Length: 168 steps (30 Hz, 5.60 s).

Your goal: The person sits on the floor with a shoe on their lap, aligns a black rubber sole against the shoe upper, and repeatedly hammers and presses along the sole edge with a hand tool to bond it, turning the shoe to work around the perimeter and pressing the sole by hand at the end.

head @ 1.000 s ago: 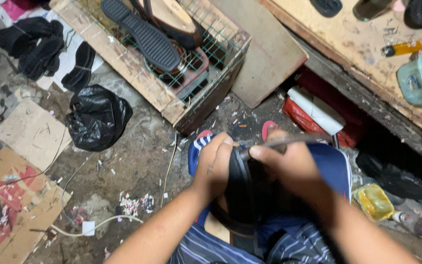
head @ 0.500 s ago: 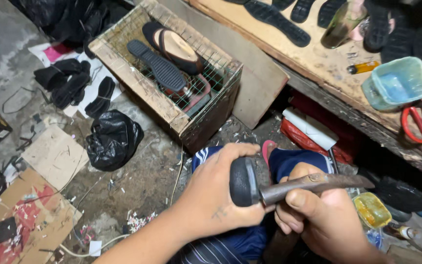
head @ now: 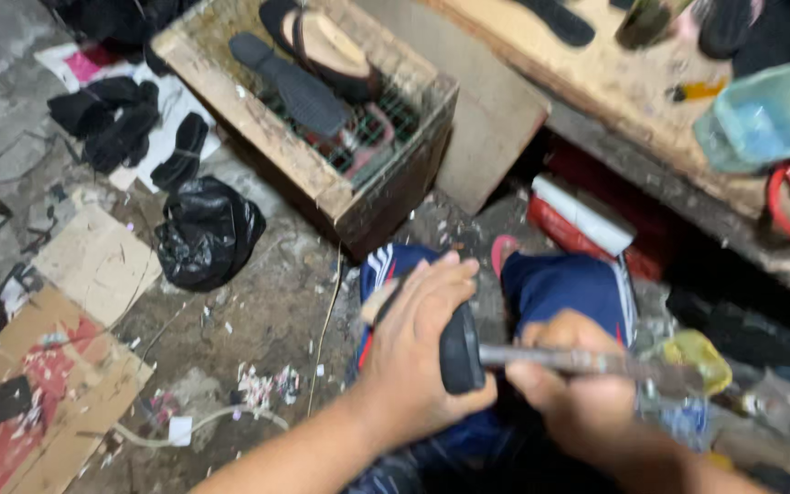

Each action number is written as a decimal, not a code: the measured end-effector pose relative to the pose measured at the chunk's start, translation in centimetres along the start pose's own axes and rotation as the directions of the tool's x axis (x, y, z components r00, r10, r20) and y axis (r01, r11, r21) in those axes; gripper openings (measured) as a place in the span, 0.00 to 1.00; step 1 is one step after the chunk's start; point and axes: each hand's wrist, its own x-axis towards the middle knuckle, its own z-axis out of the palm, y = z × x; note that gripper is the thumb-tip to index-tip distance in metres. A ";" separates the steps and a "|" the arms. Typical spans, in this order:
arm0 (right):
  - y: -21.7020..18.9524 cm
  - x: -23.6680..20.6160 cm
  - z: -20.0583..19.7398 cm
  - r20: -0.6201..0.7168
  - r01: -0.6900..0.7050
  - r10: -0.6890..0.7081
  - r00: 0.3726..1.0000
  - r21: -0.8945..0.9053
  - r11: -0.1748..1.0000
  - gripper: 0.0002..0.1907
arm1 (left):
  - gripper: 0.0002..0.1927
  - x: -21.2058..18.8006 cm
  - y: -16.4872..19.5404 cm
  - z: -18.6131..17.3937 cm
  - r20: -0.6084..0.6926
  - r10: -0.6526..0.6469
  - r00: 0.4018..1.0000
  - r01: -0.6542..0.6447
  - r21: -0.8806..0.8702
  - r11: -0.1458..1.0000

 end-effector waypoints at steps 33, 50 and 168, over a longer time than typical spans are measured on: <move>5.9 -3.1 3.2 -0.009 0.012 -0.025 1.000 -0.684 0.729 0.17 | 0.28 -3.9 -4.5 6.8 -0.151 -0.816 0.559 0.211 -0.925 0.316; 7.5 -1.5 2.3 -0.341 -0.313 0.235 0.910 -0.196 0.929 0.09 | 0.34 -4.4 -4.1 6.8 -0.109 -0.794 0.598 0.250 -0.916 0.313; 3.2 15.3 -6.1 0.051 -0.213 0.355 0.934 -0.718 0.663 0.18 | 0.27 4.8 -13.3 7.4 -0.011 -0.650 0.760 0.650 -0.012 0.760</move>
